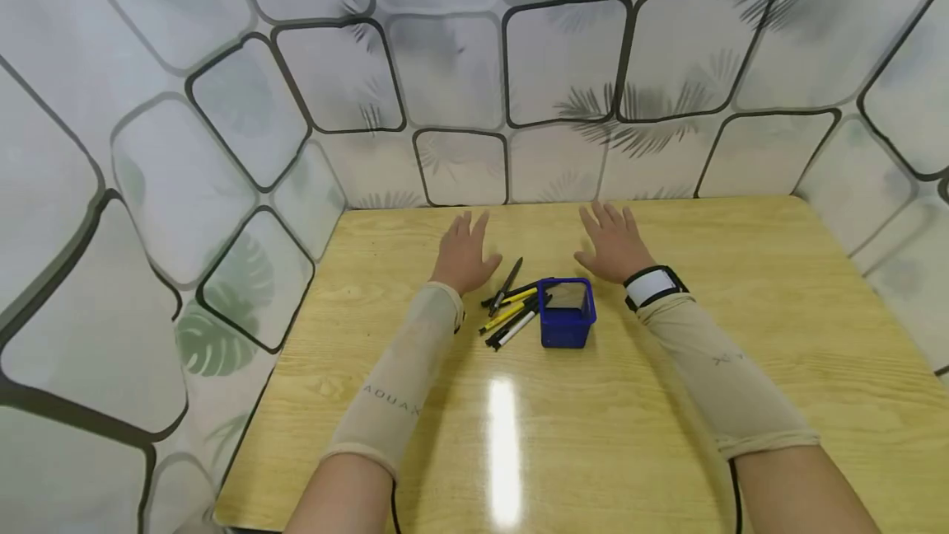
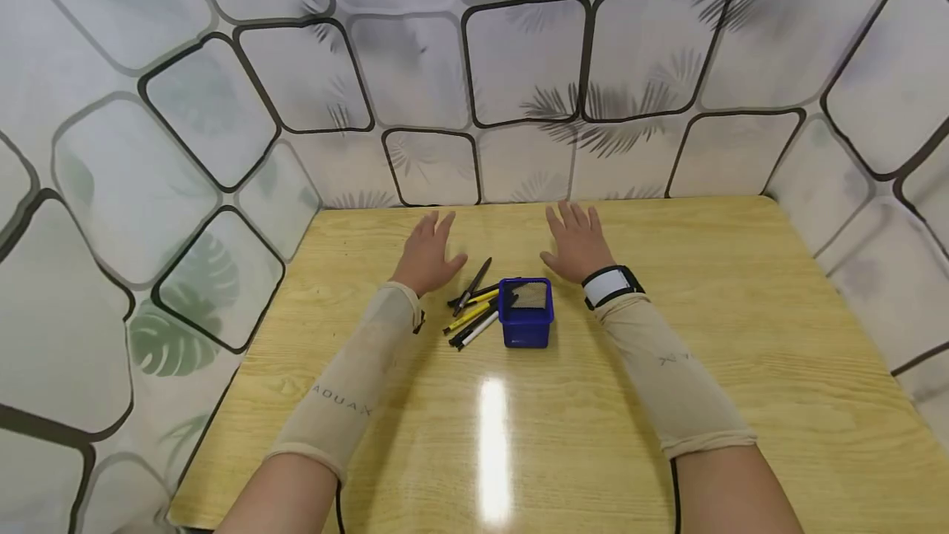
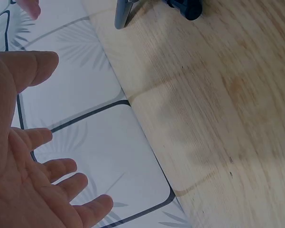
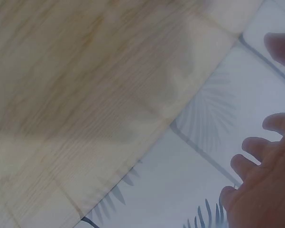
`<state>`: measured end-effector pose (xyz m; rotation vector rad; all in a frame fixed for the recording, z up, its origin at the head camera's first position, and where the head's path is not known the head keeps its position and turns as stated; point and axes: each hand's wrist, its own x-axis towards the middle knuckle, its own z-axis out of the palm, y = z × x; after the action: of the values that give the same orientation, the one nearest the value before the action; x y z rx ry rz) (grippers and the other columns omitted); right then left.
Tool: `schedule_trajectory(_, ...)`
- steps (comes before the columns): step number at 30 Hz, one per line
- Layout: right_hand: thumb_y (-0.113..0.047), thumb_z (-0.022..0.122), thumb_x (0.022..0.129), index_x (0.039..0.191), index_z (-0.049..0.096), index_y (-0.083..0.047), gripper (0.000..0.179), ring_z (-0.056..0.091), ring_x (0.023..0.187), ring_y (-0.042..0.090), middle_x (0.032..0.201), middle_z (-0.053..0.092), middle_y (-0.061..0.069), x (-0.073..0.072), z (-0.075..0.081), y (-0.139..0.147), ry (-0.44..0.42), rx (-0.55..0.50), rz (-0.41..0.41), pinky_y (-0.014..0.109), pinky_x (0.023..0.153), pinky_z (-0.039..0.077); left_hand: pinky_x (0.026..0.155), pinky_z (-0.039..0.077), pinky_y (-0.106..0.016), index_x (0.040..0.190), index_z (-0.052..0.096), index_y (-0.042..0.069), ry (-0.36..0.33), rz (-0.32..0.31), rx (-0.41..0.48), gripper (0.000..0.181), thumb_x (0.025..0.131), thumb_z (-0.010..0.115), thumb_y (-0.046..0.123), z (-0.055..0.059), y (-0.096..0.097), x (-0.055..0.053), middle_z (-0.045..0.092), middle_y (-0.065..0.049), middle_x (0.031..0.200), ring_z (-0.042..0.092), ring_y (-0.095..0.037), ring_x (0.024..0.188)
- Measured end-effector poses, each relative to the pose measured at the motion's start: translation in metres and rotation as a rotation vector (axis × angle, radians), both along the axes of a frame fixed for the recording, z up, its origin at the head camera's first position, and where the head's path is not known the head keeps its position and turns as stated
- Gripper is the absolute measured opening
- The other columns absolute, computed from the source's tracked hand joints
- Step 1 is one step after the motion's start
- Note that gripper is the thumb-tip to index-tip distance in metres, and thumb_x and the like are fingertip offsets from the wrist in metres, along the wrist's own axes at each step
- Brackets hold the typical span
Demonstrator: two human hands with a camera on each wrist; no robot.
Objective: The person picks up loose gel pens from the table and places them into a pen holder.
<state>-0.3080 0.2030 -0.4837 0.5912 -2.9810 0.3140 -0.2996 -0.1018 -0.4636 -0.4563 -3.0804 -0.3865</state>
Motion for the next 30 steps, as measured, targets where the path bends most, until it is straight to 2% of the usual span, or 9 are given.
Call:
schedule_trajectory(6,-0.035,0.067,0.099,0.162,0.023,0.002,0.085,0.017,0.153,0.049,0.166,0.018,0.03,0.003,-0.004,0.002,-0.022,0.019,0.003,0.064,0.124,0.001,0.119,0.032,-0.055,0.165,0.023,0.013,-0.061,0.005,0.019,0.077,0.104,0.061,0.04,-0.004,-0.001,0.004,0.021,-0.021,0.168,0.025,-0.039,0.154)
schedule_trajectory(8,-0.034,0.067,0.1,0.162,0.023,0.003,0.084,0.015,0.153,0.05,0.167,0.017,0.03,0.004,-0.003,0.004,-0.039,0.023,0.014,0.063,0.124,0.001,0.115,0.038,-0.055,0.164,0.028,0.012,-0.088,0.008,0.024,0.072,0.105,0.06,0.039,-0.004,-0.002,0.005,0.029,-0.02,0.165,0.031,-0.039,0.15)
schedule_trajectory(11,-0.032,0.068,0.099,0.161,0.026,0.003,0.083,0.018,0.153,0.05,0.166,0.021,0.031,0.006,-0.002,0.007,-0.051,0.031,0.038,0.063,0.124,0.003,0.106,0.048,-0.052,0.156,0.044,0.011,-0.148,-0.004,0.014,0.058,0.106,0.059,0.036,-0.003,-0.002,0.007,0.048,-0.016,0.154,0.049,-0.034,0.139)
schedule_trajectory(15,-0.026,0.07,0.098,0.155,0.039,0.005,0.071,0.034,0.146,0.049,0.157,0.039,0.03,0.011,-0.002,0.012,-0.026,0.029,0.131,0.063,0.122,0.018,0.096,0.055,-0.045,0.14,0.063,0.011,-0.273,-0.029,-0.016,0.041,0.106,0.057,0.034,-0.005,-0.003,0.01,0.067,-0.009,0.134,0.067,-0.026,0.116)
schedule_trajectory(18,-0.018,0.07,0.097,0.15,0.046,0.003,0.062,0.046,0.139,0.047,0.149,0.05,0.028,0.019,-0.002,0.016,-0.041,-0.001,0.218,0.061,0.116,0.033,0.086,0.056,-0.04,0.129,0.07,0.012,-0.334,-0.028,-0.027,0.034,0.106,0.058,0.035,-0.015,-0.005,0.009,0.073,-0.004,0.121,0.069,-0.019,0.096)
schedule_trajectory(21,-0.014,0.07,0.095,0.153,0.044,0.0,0.065,0.048,0.138,0.044,0.15,0.05,0.024,0.031,-0.001,0.02,-0.138,-0.04,0.262,0.059,0.112,0.04,0.071,0.053,-0.036,0.114,0.073,0.014,-0.347,-0.02,-0.013,0.029,0.106,0.059,0.038,-0.025,-0.007,0.006,0.074,-0.001,0.102,0.063,-0.016,0.075)
schedule_trajectory(23,-0.015,0.071,0.092,0.158,0.037,-0.003,0.075,0.044,0.143,0.042,0.156,0.044,0.022,0.041,-0.001,0.023,-0.238,-0.061,0.276,0.058,0.113,0.039,0.065,0.049,-0.034,0.106,0.072,0.014,-0.347,-0.014,0.008,0.028,0.105,0.06,0.039,-0.03,-0.008,0.005,0.072,0.0,0.093,0.058,-0.015,0.068)
schedule_trajectory(27,-0.029,0.078,0.087,0.164,0.023,-0.01,0.097,0.035,0.149,0.04,0.164,0.033,0.018,0.062,-0.005,0.024,-0.422,-0.133,0.291,0.059,0.116,0.035,0.062,0.045,-0.031,0.096,0.067,0.014,-0.361,-0.007,0.049,0.027,0.103,0.064,0.04,-0.035,-0.01,0.008,0.066,0.001,0.086,0.054,-0.014,0.065)
schedule_trajectory(30,-0.04,0.086,0.082,0.163,0.023,-0.013,0.106,0.034,0.15,0.036,0.163,0.034,0.013,0.073,-0.01,0.02,-0.526,-0.245,0.322,0.059,0.117,0.033,0.058,0.041,-0.03,0.085,0.062,0.014,-0.366,-0.007,0.074,0.03,0.104,0.063,0.037,-0.036,-0.011,0.012,0.059,0.001,0.075,0.048,-0.014,0.06)
